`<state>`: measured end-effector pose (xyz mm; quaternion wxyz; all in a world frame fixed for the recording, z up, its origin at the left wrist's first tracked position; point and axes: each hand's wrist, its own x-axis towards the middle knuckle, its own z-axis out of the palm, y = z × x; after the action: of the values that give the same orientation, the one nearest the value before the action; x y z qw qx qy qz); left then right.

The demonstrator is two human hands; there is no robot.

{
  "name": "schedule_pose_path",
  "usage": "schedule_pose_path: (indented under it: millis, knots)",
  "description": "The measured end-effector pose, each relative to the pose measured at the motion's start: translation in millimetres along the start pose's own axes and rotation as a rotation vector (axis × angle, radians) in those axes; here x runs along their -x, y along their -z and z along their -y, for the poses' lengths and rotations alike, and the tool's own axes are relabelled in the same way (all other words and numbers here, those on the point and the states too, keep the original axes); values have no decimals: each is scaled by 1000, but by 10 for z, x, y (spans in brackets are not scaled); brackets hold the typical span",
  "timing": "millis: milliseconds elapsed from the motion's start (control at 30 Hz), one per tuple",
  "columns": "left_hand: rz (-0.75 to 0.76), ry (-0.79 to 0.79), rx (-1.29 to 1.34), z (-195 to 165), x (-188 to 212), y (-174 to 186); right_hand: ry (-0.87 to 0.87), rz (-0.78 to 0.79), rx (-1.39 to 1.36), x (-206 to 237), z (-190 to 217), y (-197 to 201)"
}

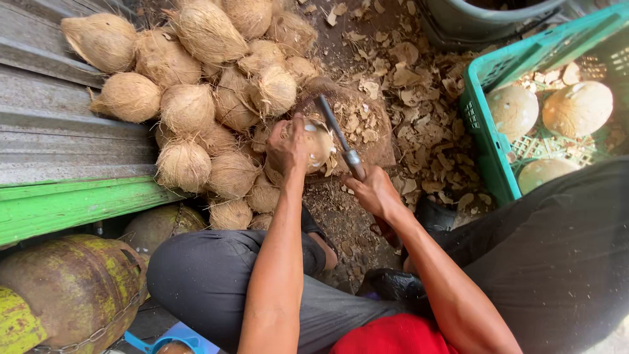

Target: The person uses a long-handled knife to peel the husk off a coconut while sitting on the ground. They rotate the coconut and repeatedly strike the husk to remove it, working over a wooden block.

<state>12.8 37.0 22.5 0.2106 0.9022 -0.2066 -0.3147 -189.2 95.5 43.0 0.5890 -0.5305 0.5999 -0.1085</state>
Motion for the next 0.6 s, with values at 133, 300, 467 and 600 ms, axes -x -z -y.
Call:
schedule_pose_path:
  millis: [133,300,467,600]
  knots:
    - [-83,-402,-88,193,-90,-111,61,-74,-155,140,56,61]
    - [-224,-632,-128,490,-145,-271,175,-182,-317,26,-140,-143]
    - [-273,-799,-175,597,-224,-367,-19,-15,-26,-55,-243,-94]
    - [-373,-978,-75,575,-217,-378,-23,-51,-54,51,-233,14]
